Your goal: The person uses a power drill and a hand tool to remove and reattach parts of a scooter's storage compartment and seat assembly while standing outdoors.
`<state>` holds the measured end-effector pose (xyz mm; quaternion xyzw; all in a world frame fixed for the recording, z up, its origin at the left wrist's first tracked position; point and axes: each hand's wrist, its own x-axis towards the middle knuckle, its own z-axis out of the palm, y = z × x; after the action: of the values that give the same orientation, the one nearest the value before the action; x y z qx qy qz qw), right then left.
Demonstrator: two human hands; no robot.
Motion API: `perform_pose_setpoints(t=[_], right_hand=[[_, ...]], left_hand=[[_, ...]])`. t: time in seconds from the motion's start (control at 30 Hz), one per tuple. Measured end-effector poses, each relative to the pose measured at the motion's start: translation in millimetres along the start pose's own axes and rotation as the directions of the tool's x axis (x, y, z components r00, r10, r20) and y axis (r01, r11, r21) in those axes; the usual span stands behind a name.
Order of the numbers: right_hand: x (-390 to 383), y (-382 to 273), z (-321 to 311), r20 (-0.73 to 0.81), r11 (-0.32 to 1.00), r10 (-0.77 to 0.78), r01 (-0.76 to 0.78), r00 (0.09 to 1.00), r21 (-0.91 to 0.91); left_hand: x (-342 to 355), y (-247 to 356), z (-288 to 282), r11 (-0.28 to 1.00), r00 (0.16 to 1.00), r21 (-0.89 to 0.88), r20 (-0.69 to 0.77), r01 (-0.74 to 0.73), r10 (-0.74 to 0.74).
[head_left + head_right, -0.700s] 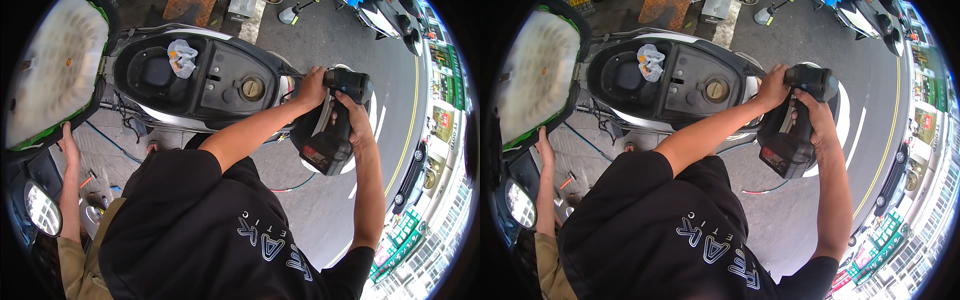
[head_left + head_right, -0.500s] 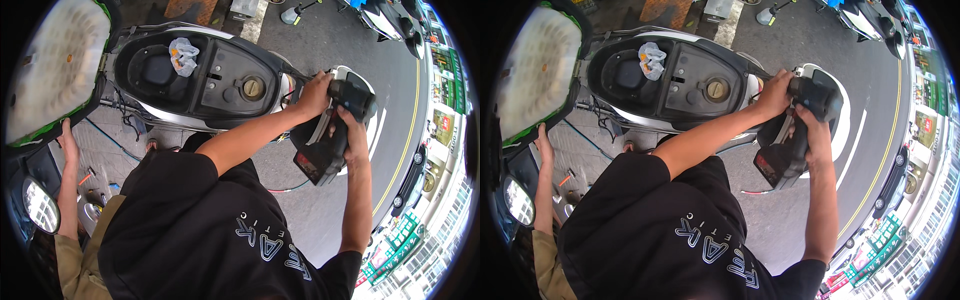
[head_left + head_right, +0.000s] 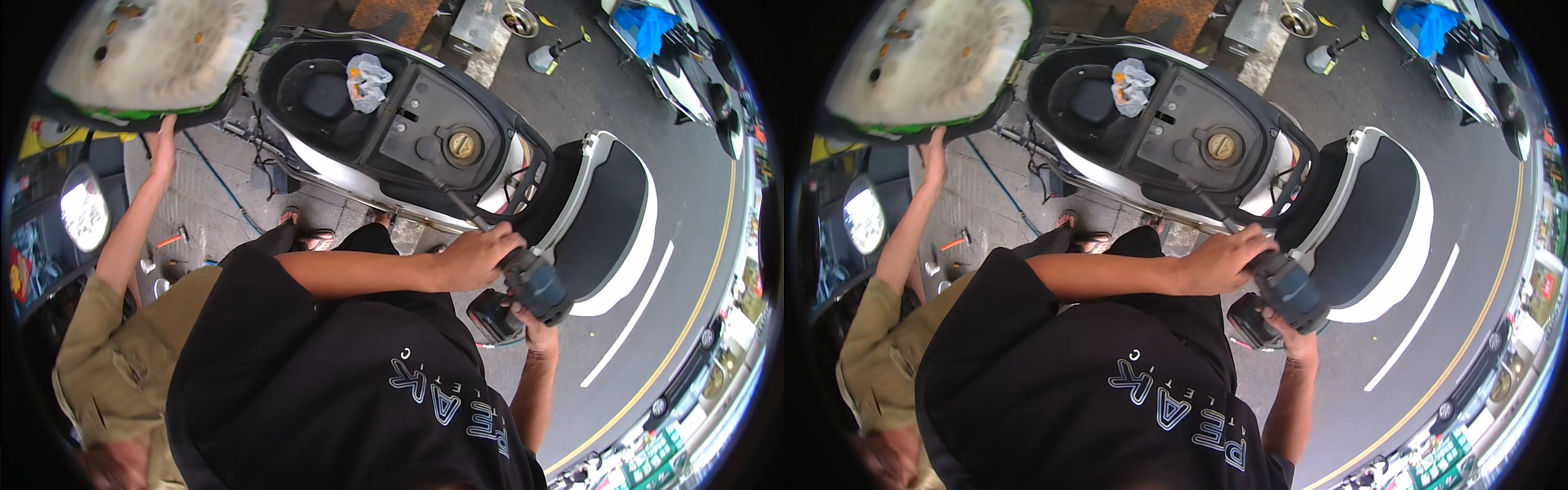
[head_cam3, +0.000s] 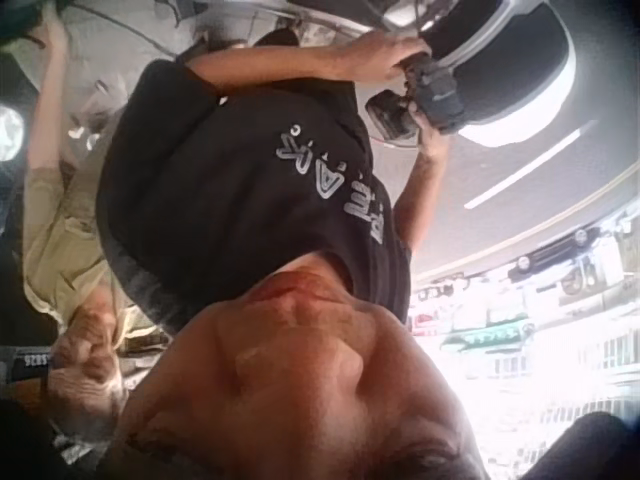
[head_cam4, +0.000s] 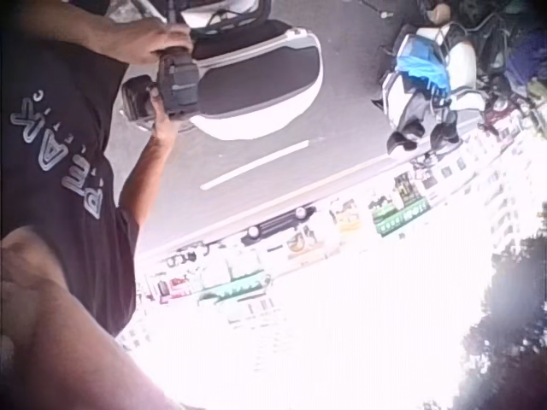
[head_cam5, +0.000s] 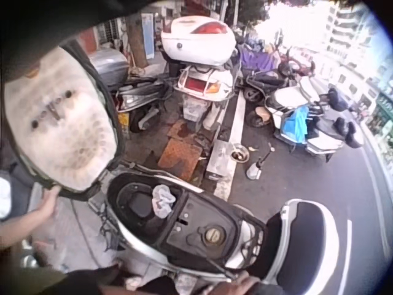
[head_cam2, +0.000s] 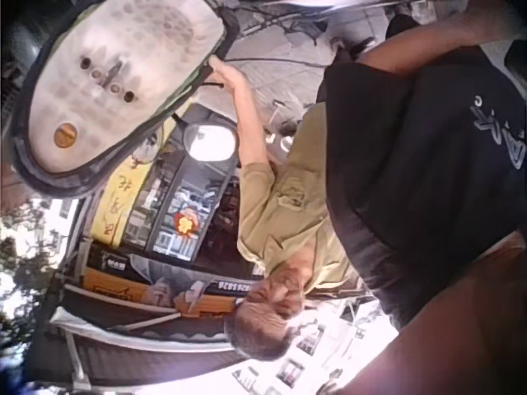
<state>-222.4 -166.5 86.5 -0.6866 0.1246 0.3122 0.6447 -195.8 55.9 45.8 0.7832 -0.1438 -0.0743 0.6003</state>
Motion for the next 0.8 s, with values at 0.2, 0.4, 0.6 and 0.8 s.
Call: perform_pose_setpoints(t=[0.2,0.4,0.6,0.8], right_hand=[[1.6,75.4,-31.7,0.21,0.989,-0.025,0.055,0.977,-0.137],[11.4,204.6,-89.3,0.268,0.987,0.103,-0.131,0.958,0.088],[47.4,314.3,-162.8,0.209,0.958,0.237,-0.264,0.949,0.112],[109.8,478.7,-228.9,0.029,0.91,0.368,-0.367,0.929,0.193]], left_hand=[[-60.5,-13.3,52.3,0.96,0.972,0.185,0.063,0.211,-0.226],[-80.2,-5.5,115.0,0.92,0.95,0.244,-0.026,0.307,-0.31],[-53.5,-51.9,104.5,0.772,0.73,-0.03,-0.303,0.635,-0.612],[-65.1,-99.7,96.9,0.562,0.45,-0.314,-0.362,0.765,-0.816]])
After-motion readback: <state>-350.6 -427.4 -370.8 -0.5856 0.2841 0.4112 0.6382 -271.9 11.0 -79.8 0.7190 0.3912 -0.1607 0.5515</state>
